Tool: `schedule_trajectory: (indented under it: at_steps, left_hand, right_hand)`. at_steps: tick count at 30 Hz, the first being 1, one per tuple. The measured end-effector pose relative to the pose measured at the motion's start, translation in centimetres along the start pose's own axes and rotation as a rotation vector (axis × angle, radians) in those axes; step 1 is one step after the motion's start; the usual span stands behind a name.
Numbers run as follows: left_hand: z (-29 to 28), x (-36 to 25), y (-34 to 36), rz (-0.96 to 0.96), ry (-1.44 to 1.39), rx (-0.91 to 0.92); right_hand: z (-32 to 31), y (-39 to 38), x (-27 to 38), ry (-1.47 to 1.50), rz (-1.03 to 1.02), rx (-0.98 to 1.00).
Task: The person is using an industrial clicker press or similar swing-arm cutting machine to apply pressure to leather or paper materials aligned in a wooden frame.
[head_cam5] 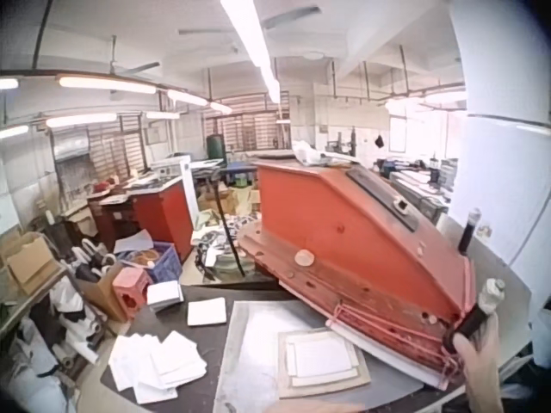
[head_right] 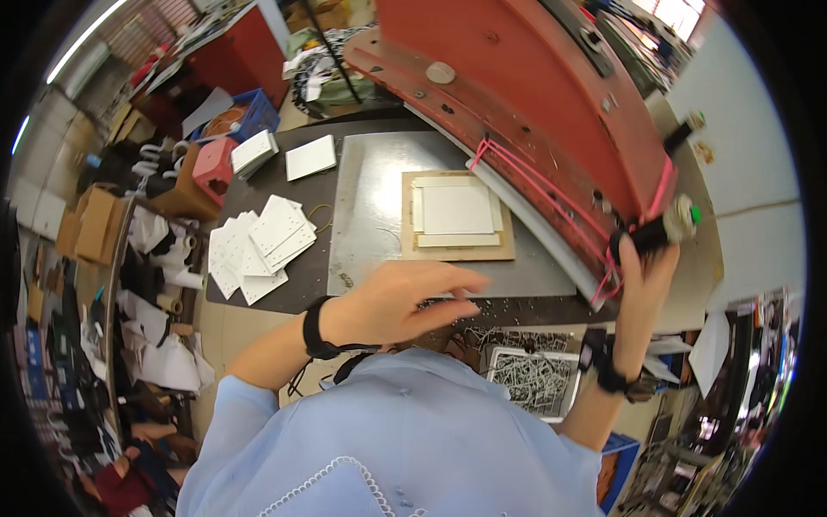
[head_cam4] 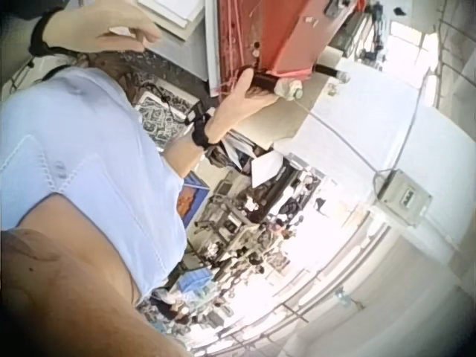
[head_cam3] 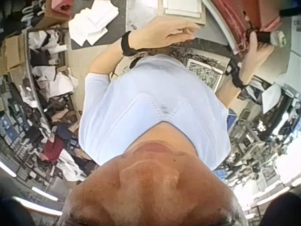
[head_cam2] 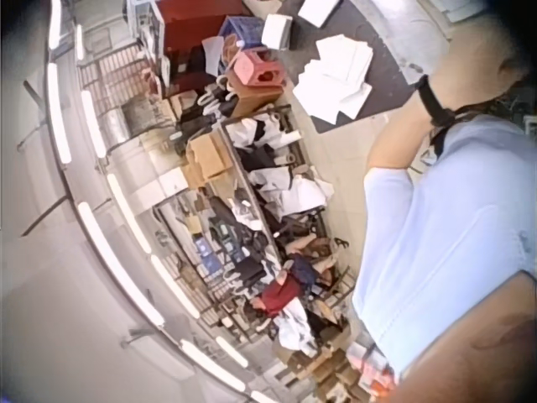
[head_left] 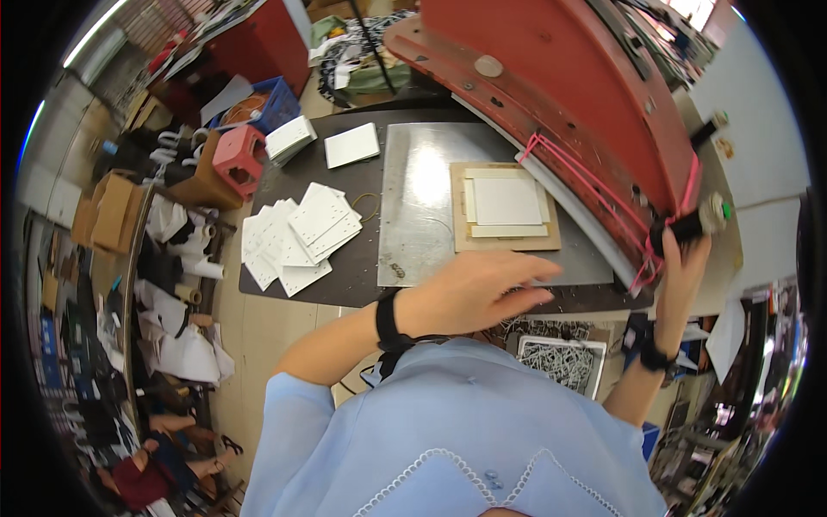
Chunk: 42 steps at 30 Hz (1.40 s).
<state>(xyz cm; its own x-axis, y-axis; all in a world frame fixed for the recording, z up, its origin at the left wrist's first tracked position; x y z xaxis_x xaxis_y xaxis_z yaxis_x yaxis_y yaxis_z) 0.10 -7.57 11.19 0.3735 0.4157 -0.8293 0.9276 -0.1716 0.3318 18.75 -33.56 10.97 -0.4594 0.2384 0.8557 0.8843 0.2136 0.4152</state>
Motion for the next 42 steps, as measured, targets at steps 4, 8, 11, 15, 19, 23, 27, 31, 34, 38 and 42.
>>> schedule_trajectory:
  at_steps: [4,8,11,15,19,23,27,31,34,38,42]
  left_hand:
    - [0.0,-3.3,2.0,0.161,-0.051,0.001]
    - [-0.3,-5.5,3.2,0.312,-0.118,-0.138]
    - [0.1,-5.5,4.3,0.253,-0.306,-0.108]
    - [-1.5,-5.0,1.1,0.028,-0.737,-0.102]
    - [-4.4,-4.3,-2.3,0.046,-0.886,-0.322]
    - [-7.2,-4.7,-4.7,0.026,-0.805,-0.428]
    - [-7.7,-4.2,-5.8,0.028,-0.831,-0.472]
    - [-7.6,-3.2,-6.1,0.102,-0.811,-0.459]
    - [-7.0,-2.1,-6.5,0.079,-0.822,-0.423]
    - [-6.4,-1.4,-6.8,0.088,-0.826,-0.427]
    - [-6.3,-1.6,-6.8,0.042,-0.822,-0.467]
  right_hand:
    - [-5.1,-2.7,-2.9,0.361,0.092,-0.033]
    - [-8.2,5.1,-0.7,-0.028,-0.076,-0.109]
    - [-10.0,9.5,-3.8,0.045,-0.066,-0.138]
    - [-5.0,9.9,-1.0,0.267,-0.073,-0.092]
    - [-1.6,6.5,2.8,0.528,0.020,-0.155]
    - [-0.6,6.0,2.3,0.550,-0.052,0.011]
    - [-0.2,5.0,0.6,0.782,0.005,0.021]
    - [0.5,4.7,1.2,0.829,-0.025,0.188]
    - [0.7,3.8,0.7,0.773,0.006,0.105]
    - [1.1,3.6,0.2,0.752,0.015,0.108]
    - [1.0,3.4,0.3,0.727,0.003,0.102]
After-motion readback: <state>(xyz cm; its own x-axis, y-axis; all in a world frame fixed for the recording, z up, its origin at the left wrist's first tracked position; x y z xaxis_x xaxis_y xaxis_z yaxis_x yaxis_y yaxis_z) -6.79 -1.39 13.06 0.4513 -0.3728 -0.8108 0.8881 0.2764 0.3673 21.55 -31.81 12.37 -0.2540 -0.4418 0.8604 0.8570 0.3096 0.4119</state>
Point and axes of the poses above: each hand's wrist, its own y-axis towards the middle knuckle, its own z-axis out of the palm, x = y × z, the point moved 6 cm from there along y, towards the middle knuckle, and after that the axes turned 3 degrees about x, right-handed, at the moved point
